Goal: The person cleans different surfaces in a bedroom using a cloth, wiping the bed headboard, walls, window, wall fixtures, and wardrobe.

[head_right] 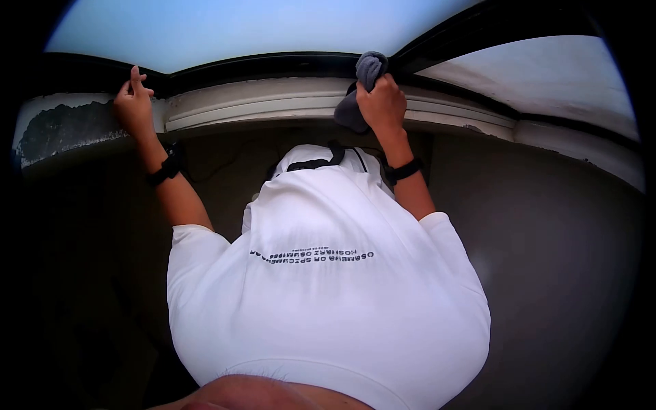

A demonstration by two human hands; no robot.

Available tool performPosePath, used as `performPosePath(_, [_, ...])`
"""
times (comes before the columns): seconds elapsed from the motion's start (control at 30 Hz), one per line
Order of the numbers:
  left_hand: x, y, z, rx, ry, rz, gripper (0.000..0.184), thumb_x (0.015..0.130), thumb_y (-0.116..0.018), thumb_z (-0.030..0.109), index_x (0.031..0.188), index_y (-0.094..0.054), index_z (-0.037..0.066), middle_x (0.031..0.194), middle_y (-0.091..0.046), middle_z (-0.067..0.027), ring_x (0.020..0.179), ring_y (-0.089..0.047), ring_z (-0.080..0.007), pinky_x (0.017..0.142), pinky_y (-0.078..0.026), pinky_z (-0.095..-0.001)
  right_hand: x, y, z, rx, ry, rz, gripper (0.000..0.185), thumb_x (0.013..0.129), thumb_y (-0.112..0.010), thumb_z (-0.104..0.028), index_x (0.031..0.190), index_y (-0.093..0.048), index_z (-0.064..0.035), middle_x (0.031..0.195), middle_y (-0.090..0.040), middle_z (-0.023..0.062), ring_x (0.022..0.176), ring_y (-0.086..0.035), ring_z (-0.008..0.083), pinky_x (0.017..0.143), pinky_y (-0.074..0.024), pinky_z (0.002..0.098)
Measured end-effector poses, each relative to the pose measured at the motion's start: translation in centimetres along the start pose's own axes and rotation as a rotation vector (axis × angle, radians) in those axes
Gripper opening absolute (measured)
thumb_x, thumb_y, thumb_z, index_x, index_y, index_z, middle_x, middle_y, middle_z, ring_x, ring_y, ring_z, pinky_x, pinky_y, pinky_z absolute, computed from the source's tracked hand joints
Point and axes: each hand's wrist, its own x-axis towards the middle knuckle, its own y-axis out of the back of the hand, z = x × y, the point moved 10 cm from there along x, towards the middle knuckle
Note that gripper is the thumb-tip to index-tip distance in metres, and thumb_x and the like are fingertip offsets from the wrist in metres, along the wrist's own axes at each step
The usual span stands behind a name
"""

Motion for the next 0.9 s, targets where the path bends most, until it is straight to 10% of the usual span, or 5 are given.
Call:
performPosePath(0.23, [-0.4,-1.9,-0.3,-0.029,0.11,-0.213,0.064,0.099,-0.038,0.062,0.095,-0.075,0.01,0.065,-0.069,-0.0028,0.05,-0.06,-0.0127,0.056,-0.049,-0.0307,-0.8,-3.0,-5.7,0.124,0.273,-0.038,0.029,0.081,-0.07,-0.028,0.084,-0.06,-0.001,0.084,-0.064,0.0215,0.084,-0.063,0.0444,0.073,-0.0522,0.0492])
performPosePath(0.53, [-2.1,-4.3,-1.9,-0.16,0.108,-0.327,0.057,0.101,-0.041,0.054,0.101,-0.074,0.008,0.069,-0.07,-0.0054,0.052,-0.06,-0.0125,0.056,-0.048,-0.0299,0.5,-3.0,2.4,0.369,0.029,-0.208,0.038,0.085,-0.071,-0.029,0.101,-0.069,0.0052,0.091,-0.069,0.0277,0.091,-0.07,0.0365,0.078,-0.0534,0.0377])
performPosePath(0.8, [-13.0,-11.6,-0.3,-0.065,-0.138,-0.716,0.045,0.094,-0.058,0.026,0.138,-0.054,0.016,0.079,-0.067,-0.016,0.076,-0.065,-0.0365,0.072,-0.05,-0.0426,0.3,-5.1,-1.1,0.295,0.082,-0.31,0.036,0.081,-0.068,-0.031,0.098,-0.069,0.0013,0.091,-0.068,0.0274,0.091,-0.065,0.0453,0.081,-0.0523,0.0444])
performPosePath(0.9, [-16.3,-12.7,2.6,-0.153,-0.165,-0.772,0.044,0.094,-0.059,0.026,0.136,-0.055,0.014,0.079,-0.066,-0.0157,0.073,-0.065,-0.0336,0.072,-0.05,-0.0403,0.0,-6.4,-5.0,0.095,0.223,-0.376,0.038,0.079,-0.062,-0.03,0.103,-0.066,-0.002,0.094,-0.069,0.0264,0.091,-0.065,0.0464,0.084,-0.0516,0.0514])
